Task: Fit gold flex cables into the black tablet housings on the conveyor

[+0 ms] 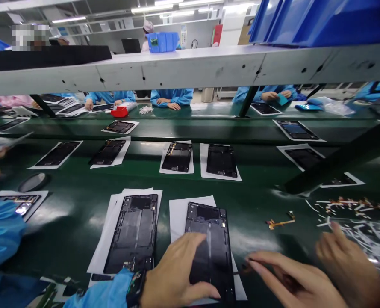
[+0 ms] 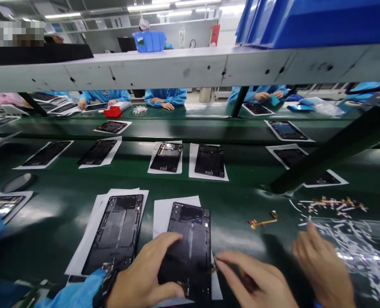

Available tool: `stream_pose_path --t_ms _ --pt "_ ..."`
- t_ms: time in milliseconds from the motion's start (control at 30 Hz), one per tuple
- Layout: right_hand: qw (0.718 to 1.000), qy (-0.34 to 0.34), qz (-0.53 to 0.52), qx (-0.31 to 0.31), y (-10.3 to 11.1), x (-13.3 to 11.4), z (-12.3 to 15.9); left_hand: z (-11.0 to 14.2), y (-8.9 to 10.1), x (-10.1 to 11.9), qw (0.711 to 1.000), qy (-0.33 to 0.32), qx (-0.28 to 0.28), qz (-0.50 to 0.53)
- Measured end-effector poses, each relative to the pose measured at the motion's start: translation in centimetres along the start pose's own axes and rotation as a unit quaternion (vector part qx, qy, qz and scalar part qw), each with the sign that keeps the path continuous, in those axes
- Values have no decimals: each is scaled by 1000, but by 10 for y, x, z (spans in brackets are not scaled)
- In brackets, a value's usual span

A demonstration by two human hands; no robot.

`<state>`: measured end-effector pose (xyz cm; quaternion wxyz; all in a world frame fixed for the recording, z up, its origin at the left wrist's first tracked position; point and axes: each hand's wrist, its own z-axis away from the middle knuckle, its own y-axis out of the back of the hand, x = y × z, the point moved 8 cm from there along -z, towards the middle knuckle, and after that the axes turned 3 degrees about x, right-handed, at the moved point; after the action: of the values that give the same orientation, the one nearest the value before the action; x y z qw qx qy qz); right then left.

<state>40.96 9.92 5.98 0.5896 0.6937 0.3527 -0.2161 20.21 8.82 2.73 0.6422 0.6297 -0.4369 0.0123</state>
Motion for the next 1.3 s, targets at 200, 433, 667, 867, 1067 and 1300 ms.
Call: stream_pose_path --t_ms 200,433,667,867,1067,1300 --pt "987 -15 -90 -130 -90 -19 -90 -10 -20 -48 994 101 36 -5" --pt "982 -36 38 -181 -166 17 -135 -13 -22 -77 959 29 31 -279" --pt "966 -82 106 -221 -191 36 -152 -20 -27 -68 954 -21 42 -295" --pt "943 -110 177 -260 -187 43 -161 -18 -29 -68 962 -37 42 -266" --pt "924 -104 233 -283 -182 60 -160 -19 -37 -63 968 -60 -42 -239" --pt "914 -76 284 -280 -179 49 -152 -18 -34 -62 971 -60 -42 -226"
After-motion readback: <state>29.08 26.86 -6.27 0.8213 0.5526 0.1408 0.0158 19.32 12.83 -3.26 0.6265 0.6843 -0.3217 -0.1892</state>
